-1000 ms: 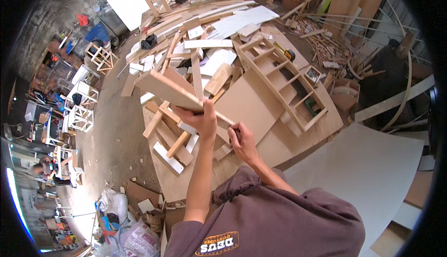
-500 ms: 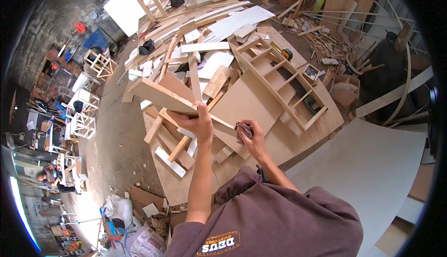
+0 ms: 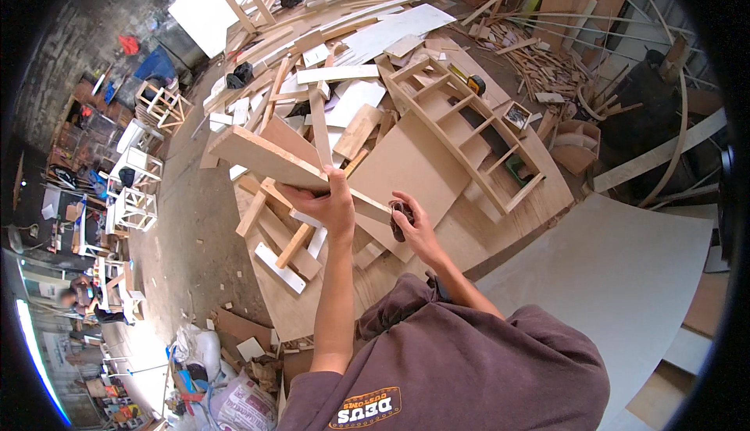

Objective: The person marks lines on wooden boards using a combination square and sands the edges and surfaces of several wooden pieces with sandpaper.

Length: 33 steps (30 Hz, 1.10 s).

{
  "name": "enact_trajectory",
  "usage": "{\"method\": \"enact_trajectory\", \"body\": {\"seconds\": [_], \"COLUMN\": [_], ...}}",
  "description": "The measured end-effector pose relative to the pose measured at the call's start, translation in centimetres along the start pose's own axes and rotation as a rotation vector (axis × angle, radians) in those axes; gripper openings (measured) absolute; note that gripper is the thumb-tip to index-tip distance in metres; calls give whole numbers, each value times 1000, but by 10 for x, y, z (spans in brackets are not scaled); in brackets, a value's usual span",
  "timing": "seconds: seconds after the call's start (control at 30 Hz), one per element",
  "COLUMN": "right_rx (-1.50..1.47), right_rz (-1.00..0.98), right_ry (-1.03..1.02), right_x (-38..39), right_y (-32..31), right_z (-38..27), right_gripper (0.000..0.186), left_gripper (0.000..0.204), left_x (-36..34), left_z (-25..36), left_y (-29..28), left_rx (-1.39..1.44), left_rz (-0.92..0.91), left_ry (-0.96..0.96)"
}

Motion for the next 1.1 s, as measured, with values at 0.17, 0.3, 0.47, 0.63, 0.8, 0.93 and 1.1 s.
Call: {"method": "enact_trajectory", "body": {"seconds": [0.17,0.3,0.47,0.63,0.8,0.93,1.1], "right_rx": [39,-113,333,419,292,123,-157], "right_rz": [-83,44,302,130,27,-63,-64], "right_ry": [157,40,-222,-314,-300,-153,-104], "right_x": [5,-4,-17,1,4,-11,-9], "right_y": [-6,-23,-51,5,16,20,34], "right_z": [1,-11,-24,-34,-30,11,2], "right_gripper": [23,21,26,31,31,32,32], "left_gripper": [62,67,68,65,57,49,64], "left_x": [0,1,0,-4,-5,-8,-3], "left_z": [3,3,4,-1,-4,-4,-19], "left_y": [-1,-4,-5,6,1,6,1], "left_rx": [34,-47,-32,-36,-16,-18,52], "left_rz": [48,42,40,15,35,39,6], "left_ry": [3,79,47,59,62,65,24]}}
Point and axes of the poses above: each hand's wrist, its own x-axis away from the middle knuckle, its own y-axis out of the palm, z = x × y, the point moved 6 cm from there along -x, towards the middle knuckle, and after that the axes turned 10 degrees about x, right-handed, at the moved point
